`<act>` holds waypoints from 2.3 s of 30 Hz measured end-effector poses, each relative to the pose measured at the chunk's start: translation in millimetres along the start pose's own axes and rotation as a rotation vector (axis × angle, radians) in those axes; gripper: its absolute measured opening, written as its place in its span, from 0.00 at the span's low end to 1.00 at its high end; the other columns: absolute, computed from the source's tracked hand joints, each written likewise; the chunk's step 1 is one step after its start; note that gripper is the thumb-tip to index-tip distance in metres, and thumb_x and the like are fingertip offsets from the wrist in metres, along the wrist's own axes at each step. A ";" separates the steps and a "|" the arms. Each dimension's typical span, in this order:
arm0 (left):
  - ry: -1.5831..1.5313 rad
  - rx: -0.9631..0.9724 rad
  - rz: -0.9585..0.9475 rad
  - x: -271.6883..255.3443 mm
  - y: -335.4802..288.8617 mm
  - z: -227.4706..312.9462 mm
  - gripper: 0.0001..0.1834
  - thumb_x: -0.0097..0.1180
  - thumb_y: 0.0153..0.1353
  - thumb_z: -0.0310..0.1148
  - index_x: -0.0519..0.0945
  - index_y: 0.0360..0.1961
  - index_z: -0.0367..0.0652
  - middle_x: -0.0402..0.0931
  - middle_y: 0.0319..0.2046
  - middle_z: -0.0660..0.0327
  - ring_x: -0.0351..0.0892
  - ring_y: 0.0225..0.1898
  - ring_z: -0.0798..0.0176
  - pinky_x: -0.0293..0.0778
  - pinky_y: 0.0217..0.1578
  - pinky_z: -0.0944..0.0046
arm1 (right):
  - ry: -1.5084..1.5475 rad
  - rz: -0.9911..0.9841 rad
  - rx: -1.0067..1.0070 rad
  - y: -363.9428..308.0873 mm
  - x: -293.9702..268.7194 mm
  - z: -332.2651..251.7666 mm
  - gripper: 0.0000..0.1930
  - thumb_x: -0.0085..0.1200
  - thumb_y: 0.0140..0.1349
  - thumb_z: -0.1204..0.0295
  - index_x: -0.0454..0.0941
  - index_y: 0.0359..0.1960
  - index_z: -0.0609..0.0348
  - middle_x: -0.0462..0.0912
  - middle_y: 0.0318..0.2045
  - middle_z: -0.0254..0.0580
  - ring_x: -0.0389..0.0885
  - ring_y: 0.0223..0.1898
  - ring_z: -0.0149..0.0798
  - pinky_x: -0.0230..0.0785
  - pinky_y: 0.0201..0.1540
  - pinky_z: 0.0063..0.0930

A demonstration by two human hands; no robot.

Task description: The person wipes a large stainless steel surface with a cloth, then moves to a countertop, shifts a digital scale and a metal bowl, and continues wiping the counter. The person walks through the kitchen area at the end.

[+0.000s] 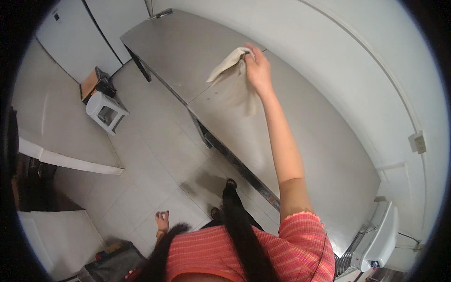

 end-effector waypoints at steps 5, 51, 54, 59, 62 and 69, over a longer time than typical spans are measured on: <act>0.007 0.009 -0.044 7.7 29.2 44.2 0.19 0.59 0.56 0.46 0.76 0.43 0.44 0.59 0.58 0.43 0.57 0.59 0.40 0.56 0.59 0.47 | -0.211 -0.231 -0.030 -21.4 18.3 36.4 0.19 0.46 0.62 0.68 0.71 0.54 0.56 0.72 0.55 0.54 0.70 0.57 0.46 0.59 0.59 0.37; 0.127 -0.090 -0.144 -27.5 74.3 -8.9 0.17 0.60 0.57 0.41 0.78 0.40 0.39 0.68 0.47 0.42 0.65 0.51 0.41 0.62 0.53 0.46 | -0.976 -0.494 -0.251 -4.9 285.7 213.9 0.34 0.38 0.64 0.54 0.54 0.65 0.65 0.55 0.66 0.53 0.52 0.67 0.53 0.41 0.68 0.46; 0.157 -0.065 -0.138 -33.4 76.4 -23.3 0.17 0.59 0.57 0.41 0.78 0.40 0.39 0.68 0.47 0.42 0.66 0.51 0.41 0.63 0.52 0.46 | -0.739 -0.634 -0.372 -73.8 292.2 167.0 0.32 0.39 0.64 0.59 0.52 0.66 0.64 0.53 0.67 0.52 0.51 0.68 0.51 0.41 0.68 0.46; 0.165 0.071 -0.169 -36.2 128.0 34.7 0.17 0.55 0.60 0.43 0.77 0.41 0.38 0.67 0.47 0.41 0.65 0.52 0.41 0.62 0.53 0.46 | -0.584 -0.675 -0.327 -133.8 188.3 158.2 0.30 0.41 0.62 0.63 0.53 0.66 0.59 0.54 0.67 0.49 0.53 0.67 0.50 0.43 0.68 0.47; 0.181 0.150 -0.220 -39.6 147.2 41.1 0.18 0.53 0.61 0.43 0.77 0.42 0.38 0.64 0.52 0.40 0.60 0.57 0.41 0.57 0.58 0.48 | -0.398 -0.567 0.150 -101.6 113.3 221.2 0.30 0.41 0.62 0.62 0.54 0.66 0.58 0.56 0.66 0.50 0.52 0.67 0.50 0.39 0.69 0.46; 0.274 0.358 -0.121 -55.9 156.3 59.7 0.18 0.55 0.59 0.40 0.76 0.42 0.36 0.65 0.51 0.40 0.62 0.55 0.40 0.59 0.57 0.47 | -1.056 0.000 0.205 66.8 18.2 349.1 0.31 0.38 0.64 0.58 0.52 0.66 0.60 0.53 0.67 0.54 0.50 0.68 0.54 0.41 0.68 0.49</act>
Point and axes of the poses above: each hand's wrist, its own y-axis towards the middle knuckle, its own x-axis out of the palm, z = x × y, the point moved 6 cm from there along y, towards the middle knuckle
